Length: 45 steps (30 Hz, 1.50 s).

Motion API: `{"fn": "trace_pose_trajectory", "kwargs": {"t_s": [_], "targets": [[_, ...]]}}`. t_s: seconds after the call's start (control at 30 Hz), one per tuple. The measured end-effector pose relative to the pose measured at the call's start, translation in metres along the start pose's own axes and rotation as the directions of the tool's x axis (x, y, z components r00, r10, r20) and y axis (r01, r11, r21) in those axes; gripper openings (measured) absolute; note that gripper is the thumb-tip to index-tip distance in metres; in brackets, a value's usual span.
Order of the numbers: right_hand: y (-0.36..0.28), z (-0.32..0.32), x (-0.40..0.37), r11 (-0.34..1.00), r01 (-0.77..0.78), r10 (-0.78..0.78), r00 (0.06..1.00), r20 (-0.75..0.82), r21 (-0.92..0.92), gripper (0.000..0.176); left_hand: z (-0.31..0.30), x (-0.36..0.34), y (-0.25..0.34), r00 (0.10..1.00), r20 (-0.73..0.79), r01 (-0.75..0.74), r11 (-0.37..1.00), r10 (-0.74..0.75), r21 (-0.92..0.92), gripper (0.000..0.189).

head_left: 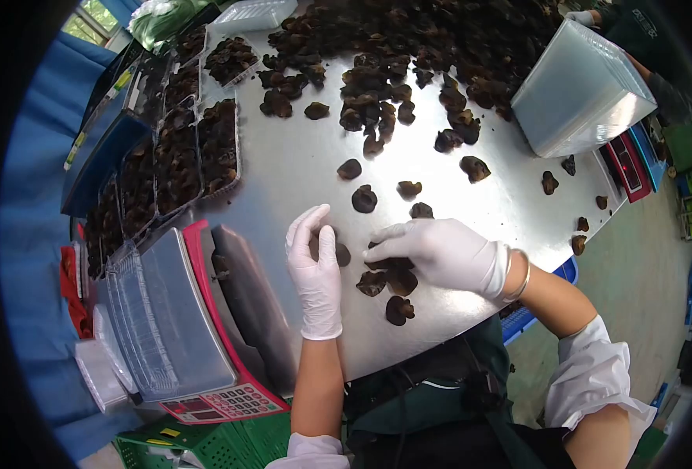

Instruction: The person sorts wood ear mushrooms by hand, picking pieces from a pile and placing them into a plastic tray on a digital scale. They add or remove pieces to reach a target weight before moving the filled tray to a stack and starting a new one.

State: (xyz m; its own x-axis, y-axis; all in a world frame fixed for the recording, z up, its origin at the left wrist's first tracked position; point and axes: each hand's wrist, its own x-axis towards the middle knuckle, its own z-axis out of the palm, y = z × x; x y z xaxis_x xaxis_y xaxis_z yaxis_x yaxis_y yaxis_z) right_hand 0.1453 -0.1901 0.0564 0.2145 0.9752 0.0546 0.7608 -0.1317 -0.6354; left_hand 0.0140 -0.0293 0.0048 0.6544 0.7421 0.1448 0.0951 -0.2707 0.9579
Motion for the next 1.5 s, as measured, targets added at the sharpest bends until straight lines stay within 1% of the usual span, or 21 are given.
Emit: {"fn": "trace_pose_trajectory", "kwargs": {"t_s": [0.03, 0.07, 0.1, 0.13, 0.17, 0.23, 0.33, 0.37, 0.43, 0.47, 0.53, 0.63, 0.73, 0.77, 0.9, 0.97, 1.23, 1.33, 1.4, 1.43, 1.5], "targets": [[0.007, -0.005, 0.002, 0.998, -0.002, 0.003, 0.999, -0.034, 0.057, 0.052, 0.000, 0.001, -0.001, 1.000, -0.003, -0.001, 1.000, 0.001, 0.000, 0.025], [0.025, -0.003, 0.009, 0.998, -0.013, 0.025, 0.973, -0.228, 0.056, 0.055, 0.000, 0.001, -0.002, 1.000, 0.001, -0.021, 0.999, 0.021, 0.033, 0.025], [0.027, -0.018, 0.023, 0.971, -0.227, 0.238, 0.939, -0.247, 0.072, 0.055, -0.001, 0.001, -0.003, 0.999, 0.009, -0.040, 0.997, 0.040, 0.066, 0.025], [0.028, -0.036, 0.036, 0.959, -0.251, 0.278, 0.926, -0.257, 0.133, 0.060, -0.001, 0.000, -0.002, 0.999, 0.009, -0.041, 0.997, 0.041, 0.067, 0.025], [0.053, -0.034, 0.050, 0.964, -0.253, 0.266, 0.896, -0.357, 0.083, 0.044, -0.002, 0.000, 0.000, 0.999, -0.001, -0.033, 0.998, 0.033, 0.056, 0.025], [0.079, -0.026, 0.071, 0.957, -0.283, 0.219, 0.845, -0.488, -0.059, 0.047, -0.002, 0.000, 0.000, 0.999, -0.007, -0.034, 0.998, 0.034, 0.044, 0.025], [0.060, -0.017, 0.073, 0.943, -0.298, 0.264, 0.940, -0.216, -0.148, 0.046, -0.007, 0.001, -0.010, 0.995, -0.035, -0.089, 0.994, 0.091, 0.056, 0.025], [0.056, -0.013, 0.069, 0.972, -0.211, 0.199, 0.974, -0.111, -0.104, 0.047, -0.008, 0.000, -0.010, 0.997, -0.051, -0.063, 0.998, 0.063, 0.010, 0.025], [0.035, -0.011, 0.048, 0.948, 0.119, -0.182, 0.963, -0.198, -0.294, 0.047, -0.006, 0.003, -0.008, 0.997, -0.075, -0.035, 0.998, 0.032, -0.043, 0.025], [0.030, -0.021, 0.050, 0.948, 0.123, -0.185, 0.963, -0.195, -0.295, 0.047, -0.006, 0.003, -0.004, 0.997, -0.075, -0.003, 0.998, -0.002, -0.061, 0.025], [0.022, -0.047, 0.057, 0.965, -0.246, 0.250, 0.968, -0.036, 0.085, 0.049, -0.005, 0.003, -0.003, 0.996, -0.076, 0.029, 0.997, -0.035, -0.078, 0.025], [0.080, -0.051, 0.095, 0.954, -0.270, 0.186, 0.873, -0.451, -0.129, 0.057, -0.003, 0.004, -0.004, 0.998, -0.059, -0.011, 1.000, 0.010, -0.008, 0.025], [0.106, -0.049, 0.118, 0.935, -0.171, 0.051, 0.932, -0.360, -0.310, 0.063, -0.004, 0.003, -0.004, 0.998, -0.048, -0.032, 0.998, 0.034, 0.045, 0.025], [0.106, -0.039, 0.111, 0.915, -0.212, 0.088, 0.935, -0.344, -0.342, 0.049, -0.005, 0.002, -0.004, 0.998, -0.050, -0.030, 0.999, 0.032, 0.039, 0.025], [0.074, -0.054, 0.057, 0.946, -0.258, 0.206, 0.946, -0.250, -0.196, 0.015, -0.005, 0.004, -0.005, 0.998, -0.065, -0.010, 1.000, 0.008, -0.025, 0.025], [0.085, -0.058, 0.026, 0.970, -0.238, 0.221, 0.950, -0.219, -0.054, 0.014, -0.005, 0.004, -0.001, 0.999, -0.049, -0.011, 1.000, 0.010, -0.006, 0.024], [0.052, -0.034, -0.042, 0.939, -0.249, 0.322, 0.878, -0.354, 0.237, 0.040, 0.001, 0.005, -0.002, 0.998, 0.002, -0.058, 0.995, 0.058, 0.077, 0.023], [0.033, -0.016, -0.078, 0.951, -0.184, 0.291, 0.800, -0.524, 0.249, 0.041, 0.001, 0.004, -0.003, 0.997, -0.013, -0.074, 0.993, 0.075, 0.088, 0.022], [0.026, -0.008, -0.121, 0.912, -0.256, 0.404, 0.693, -0.597, 0.321, 0.042, -0.001, 0.004, -0.008, 0.992, -0.005, -0.127, 0.981, 0.130, 0.143, 0.021], [0.021, -0.001, -0.145, 0.870, -0.212, 0.483, 0.555, -0.678, 0.446, 0.042, -0.001, 0.005, -0.009, 0.984, -0.003, -0.176, 0.975, 0.178, 0.137, 0.021], [0.026, 0.013, -0.189, 0.857, -0.301, 0.482, 0.176, -0.858, 0.419, 0.028, -0.002, 0.005, -0.015, 0.983, 0.000, -0.178, 0.965, 0.181, 0.192, 0.021]]}}
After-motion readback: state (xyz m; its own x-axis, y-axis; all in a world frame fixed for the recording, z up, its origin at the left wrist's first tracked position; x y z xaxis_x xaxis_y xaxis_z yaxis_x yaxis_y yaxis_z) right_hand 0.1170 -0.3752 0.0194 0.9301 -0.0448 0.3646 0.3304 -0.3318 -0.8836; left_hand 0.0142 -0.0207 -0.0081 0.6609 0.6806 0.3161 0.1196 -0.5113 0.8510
